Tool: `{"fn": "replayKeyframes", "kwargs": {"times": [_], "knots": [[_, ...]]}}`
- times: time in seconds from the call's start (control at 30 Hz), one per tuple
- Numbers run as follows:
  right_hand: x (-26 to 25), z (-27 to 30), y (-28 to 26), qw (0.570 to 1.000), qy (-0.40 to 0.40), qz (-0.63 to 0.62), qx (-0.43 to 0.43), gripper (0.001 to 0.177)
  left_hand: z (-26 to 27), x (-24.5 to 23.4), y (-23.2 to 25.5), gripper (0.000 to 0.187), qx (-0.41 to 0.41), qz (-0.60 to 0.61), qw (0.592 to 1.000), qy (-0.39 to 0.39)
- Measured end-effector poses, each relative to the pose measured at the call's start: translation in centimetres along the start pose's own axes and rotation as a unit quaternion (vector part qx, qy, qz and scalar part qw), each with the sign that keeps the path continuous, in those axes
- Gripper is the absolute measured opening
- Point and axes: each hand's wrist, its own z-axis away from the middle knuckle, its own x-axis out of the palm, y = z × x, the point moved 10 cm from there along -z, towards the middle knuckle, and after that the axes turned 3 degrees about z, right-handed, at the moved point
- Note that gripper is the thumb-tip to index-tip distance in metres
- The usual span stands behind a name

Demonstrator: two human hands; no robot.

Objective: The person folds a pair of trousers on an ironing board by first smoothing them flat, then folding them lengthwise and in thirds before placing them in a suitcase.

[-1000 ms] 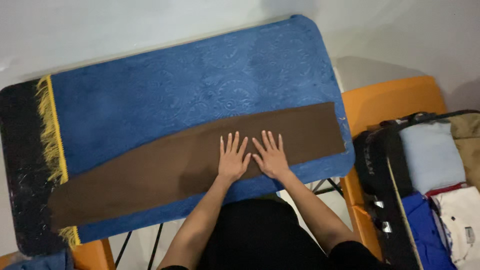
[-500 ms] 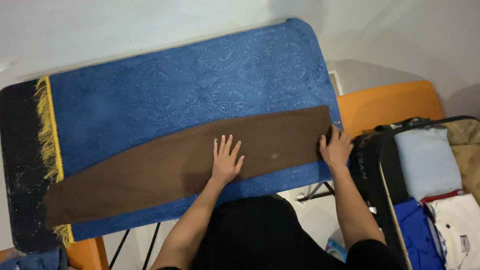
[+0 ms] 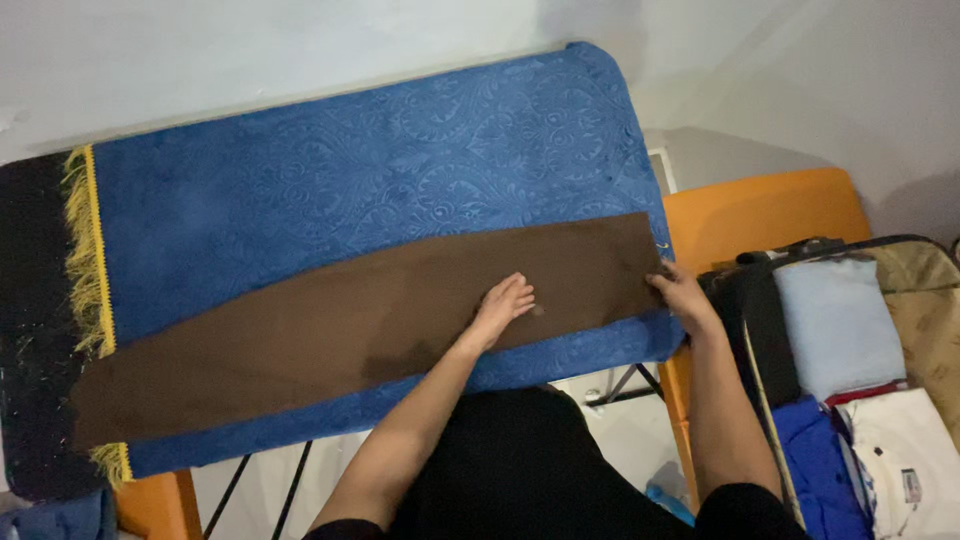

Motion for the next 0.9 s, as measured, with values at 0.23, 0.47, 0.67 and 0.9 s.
{"fn": "replayKeyframes", "kwargs": {"times": [0.23, 0.47, 0.67, 0.9], "knots": [[8.2, 5.9, -10.4, 0.981, -0.041, 0.070, -0.174, 0.063, 0.3, -0.4, -0.7, 0.098, -0.055, 0.064, 0.994, -0.062], [25.8, 11.5, -16.7, 0.932, -0.192, 0.158, -0.264, 0.066, 1.4, -3.3, 0.5, 0.107, -0.048, 0.239, 0.969, -0.039], [35.2, 14.2, -17.6, 0.888, -0.250, 0.194, -0.335, 0.059, 7.4, -12.2, 5.7, 0.098, 0.010, 0.300, 0.951, 0.074], [33.1, 13.6, -15.3, 0.834, -0.137, 0.418, -0.334, 0.047, 8.2, -18.6, 5.2, 0.083, 0.053, -0.145, 0.962, 0.224]]}}
